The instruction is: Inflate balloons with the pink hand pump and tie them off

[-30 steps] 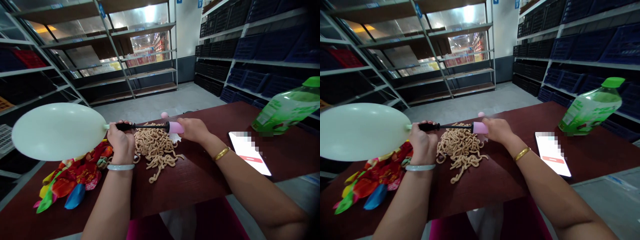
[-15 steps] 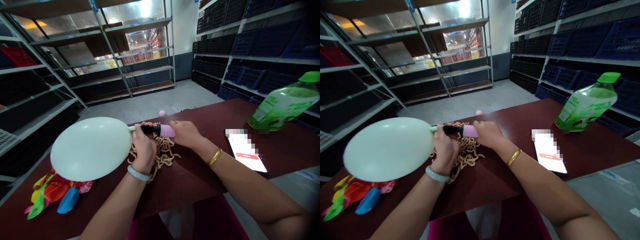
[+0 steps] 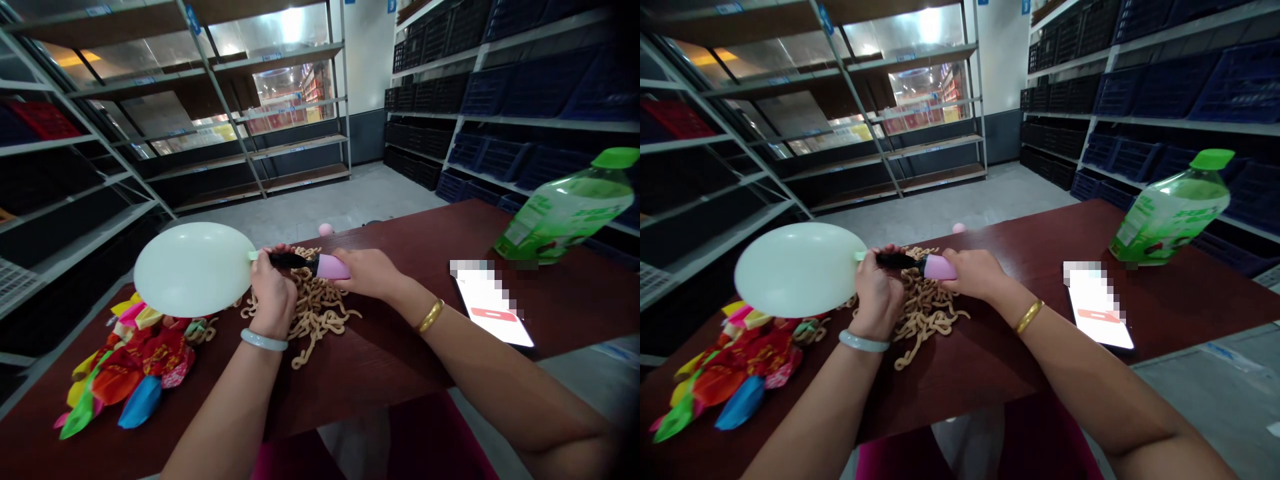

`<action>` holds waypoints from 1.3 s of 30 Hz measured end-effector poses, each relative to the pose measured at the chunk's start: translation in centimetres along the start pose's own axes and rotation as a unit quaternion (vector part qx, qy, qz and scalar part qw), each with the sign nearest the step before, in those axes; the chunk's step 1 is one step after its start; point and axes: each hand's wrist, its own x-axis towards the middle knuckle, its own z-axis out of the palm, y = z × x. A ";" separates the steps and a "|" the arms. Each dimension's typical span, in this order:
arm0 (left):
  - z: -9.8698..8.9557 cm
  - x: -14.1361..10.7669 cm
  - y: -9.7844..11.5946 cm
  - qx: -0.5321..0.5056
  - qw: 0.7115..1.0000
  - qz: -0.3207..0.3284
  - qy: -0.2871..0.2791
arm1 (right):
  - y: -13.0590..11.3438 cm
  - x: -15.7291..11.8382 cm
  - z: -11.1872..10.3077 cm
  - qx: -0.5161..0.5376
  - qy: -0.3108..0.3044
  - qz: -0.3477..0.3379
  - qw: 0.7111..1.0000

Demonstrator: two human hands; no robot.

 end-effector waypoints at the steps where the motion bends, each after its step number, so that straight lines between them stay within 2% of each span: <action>1: 0.0 0.0 0.1 0.001 1.000 -0.003 -0.001 | 0.0 0.0 0.0 0.003 0.000 -0.001 1.000; 5: 0.0 0.4 0.6 0.016 1.000 -0.012 0.007 | 0.0 -0.1 -0.1 0.013 0.001 -0.003 1.000; 10: -1.4 2.7 2.5 0.024 0.998 0.030 0.048 | 0.7 0.1 0.2 0.012 -0.001 0.008 1.000; 12: -1.9 3.5 3.2 0.038 0.997 0.038 0.064 | 1.4 0.4 0.2 0.013 0.005 0.034 0.999; 15: -2.0 3.6 3.5 0.049 0.996 0.014 0.070 | 2.6 0.7 0.0 0.010 -0.007 0.105 0.994; 18: -1.4 2.8 3.2 0.055 0.997 -0.025 0.045 | 3.6 0.7 -0.2 0.009 -0.054 0.174 0.983; 20: -1.0 2.3 3.2 0.060 0.996 -0.059 0.017 | 4.0 0.6 -0.3 0.010 -0.073 0.196 0.978; 24: -0.3 1.5 3.8 0.058 0.990 -0.127 -0.016 | 4.4 0.3 -0.3 -0.006 -0.081 0.207 0.975; 31: 0.2 1.3 3.9 0.107 0.976 -0.176 -0.072 | 4.6 0.2 -0.3 -0.032 -0.090 0.208 0.973; 34: -0.2 1.8 4.0 0.126 0.974 -0.167 -0.093 | 4.7 0.1 -0.3 -0.040 -0.071 0.201 0.976; 39: -1.4 3.3 4.9 0.164 0.978 -0.093 -0.093 | 4.6 -0.2 -0.8 -0.038 -0.057 0.184 0.981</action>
